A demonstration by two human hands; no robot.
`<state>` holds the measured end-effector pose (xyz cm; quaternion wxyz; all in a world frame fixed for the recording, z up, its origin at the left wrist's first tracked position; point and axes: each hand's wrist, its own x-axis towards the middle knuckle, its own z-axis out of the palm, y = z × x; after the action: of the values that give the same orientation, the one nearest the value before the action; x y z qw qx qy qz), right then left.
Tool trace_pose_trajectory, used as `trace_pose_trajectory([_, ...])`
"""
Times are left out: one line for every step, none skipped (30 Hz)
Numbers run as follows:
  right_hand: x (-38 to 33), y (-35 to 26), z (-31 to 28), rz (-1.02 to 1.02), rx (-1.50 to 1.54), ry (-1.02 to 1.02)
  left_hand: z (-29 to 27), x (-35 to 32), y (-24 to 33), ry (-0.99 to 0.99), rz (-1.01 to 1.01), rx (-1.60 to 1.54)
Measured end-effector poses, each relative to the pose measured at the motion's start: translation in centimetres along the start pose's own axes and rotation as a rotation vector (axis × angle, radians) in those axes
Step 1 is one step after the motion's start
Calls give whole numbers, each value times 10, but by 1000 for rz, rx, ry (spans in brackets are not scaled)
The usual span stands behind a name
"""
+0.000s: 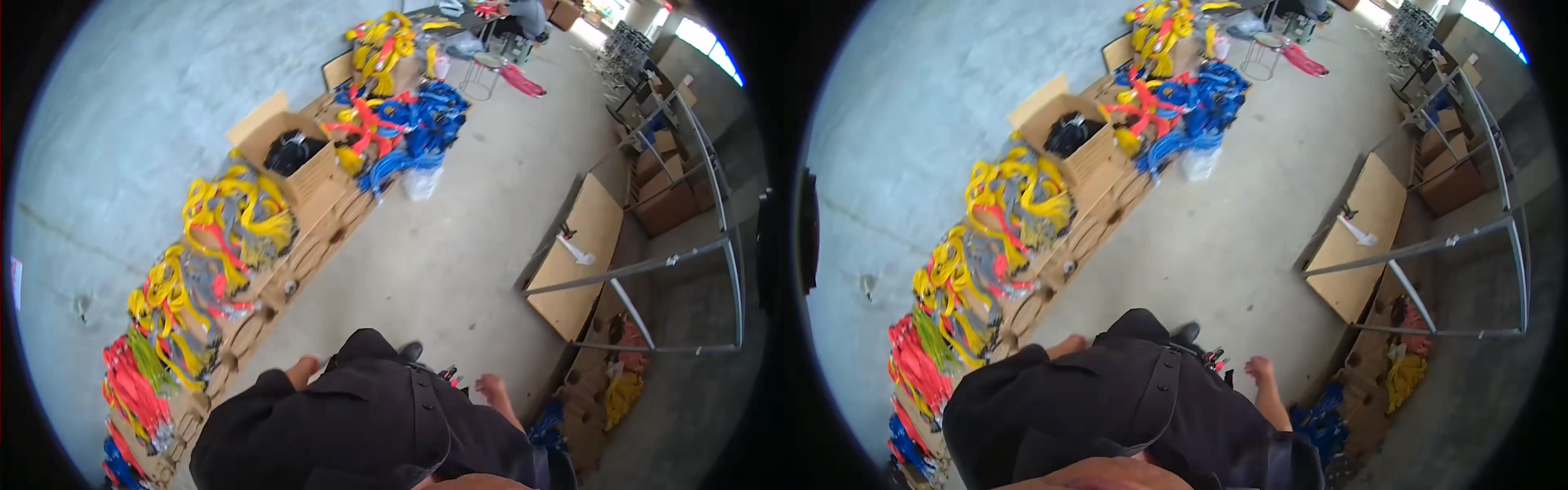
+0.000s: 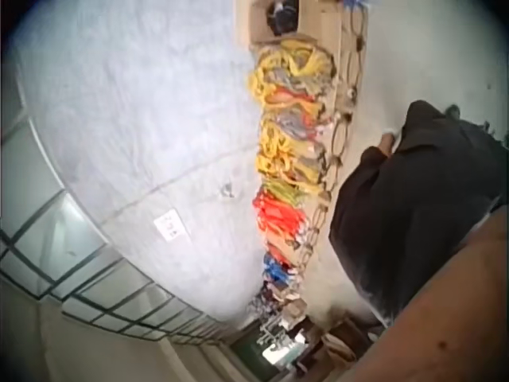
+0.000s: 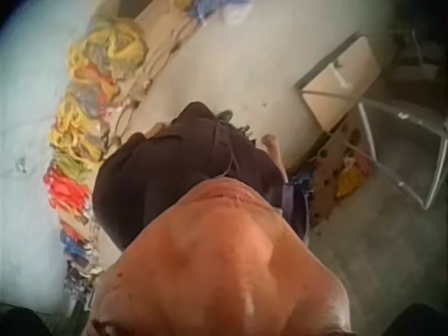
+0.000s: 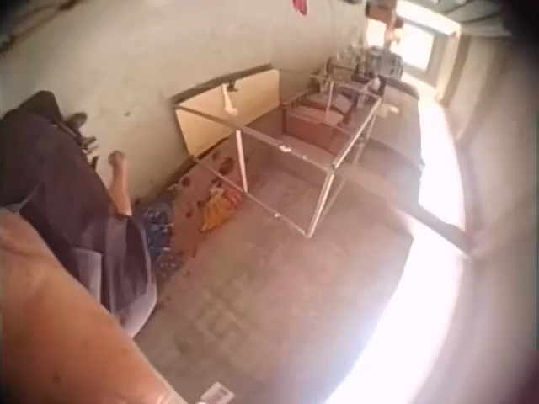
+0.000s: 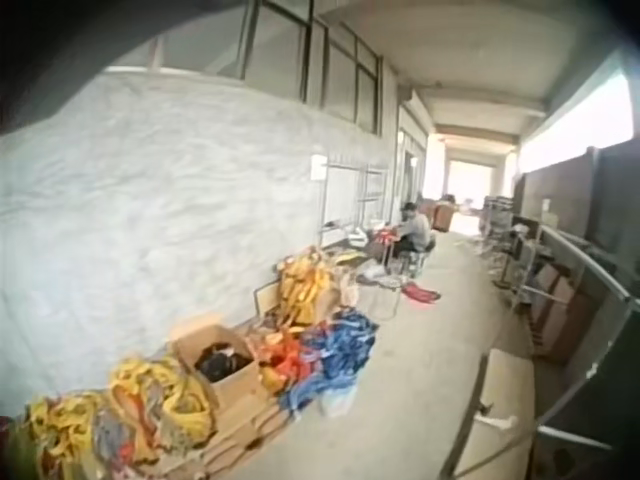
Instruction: Using a heat gun to process wire bundles at a manual assembly station.
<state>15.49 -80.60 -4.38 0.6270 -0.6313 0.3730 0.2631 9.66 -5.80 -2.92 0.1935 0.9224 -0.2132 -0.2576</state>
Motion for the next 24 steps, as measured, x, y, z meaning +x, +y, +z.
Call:
trace_pose_trajectory([7,-66,-3,-26,-46,30,-12,0,-7,-186,-81,-344])
trace_pose_trajectory([18,-131,-14,-64,-124,76,-9,5,12,264,76,-325])
trace_pose_trajectory([26,-202,-3,-124,-133,110,-26,30,10,272,57,-315])
trace_pose_trajectory([33,-267,2,-189,-144,154,-40,62,9,260,32,-309])
trace_pose_trajectory([52,-315,-1,-203,-148,156,-53,99,5,249,22,-309])
trace_pose_trajectory([71,-354,-7,-269,-130,170,-69,139,-3,228,19,-302])
trace_pose_trajectory([93,-394,-2,-342,-127,164,-80,170,-10,222,-5,-299])
trace_pose_trajectory([114,-416,-1,-348,-120,164,-98,211,-20,202,-16,-290])
trace_pose_trajectory([131,-428,2,-383,-124,142,-117,252,-30,181,-27,-280])
trace_pose_trajectory([153,-443,-2,-424,-133,121,-138,301,-41,168,-36,-272])
trace_pose_trajectory([174,-430,-24,-439,-19,-35,-164,350,-48,140,-30,-263])
trace_pose_trajectory([197,-407,-49,-463,91,-172,-195,414,-58,113,-4,-258])
trace_pose_trajectory([227,-392,-58,-358,-236,-83,-220,468,-64,101,1,-262])
trace_pose_trajectory([228,-427,-58,-356,-227,-97,-243,501,-66,75,-27,-250])
trace_pose_trajectory([241,-468,-40,-364,-197,-110,-267,537,-68,45,-52,-235])
trace_pose_trajectory([247,-515,-35,-374,-193,-137,-304,651,-58,55,-78,-241])
trace_pose_trajectory([256,-546,-30,-376,-176,-153,-343,713,-72,-28,-299,-200])
trace_pose_trajectory([272,-584,-21,-390,-168,-199,-405,780,-98,-92,-546,-159])
trace_pose_trajectory([288,-621,-14,-403,-159,-237,-457,840,-112,89,-386,-144])
trace_pose_trajectory([303,-652,-19,-398,-162,-222,-513,915,-71,204,-283,-386])
trace_pose_trajectory([320,-683,-23,-401,-151,-227,-588,974,-48,90,-328,-377])
trace_pose_trajectory([340,-720,-23,-407,-151,-258,-635,1016,-39,249,-324,-310])
trace_pose_trajectory([361,-746,-29,-405,-130,-247,-694,1055,0,269,-231,-366])
trace_pose_trajectory([383,-768,-36,-405,-99,-231,-750,1080,49,284,-134,-415])
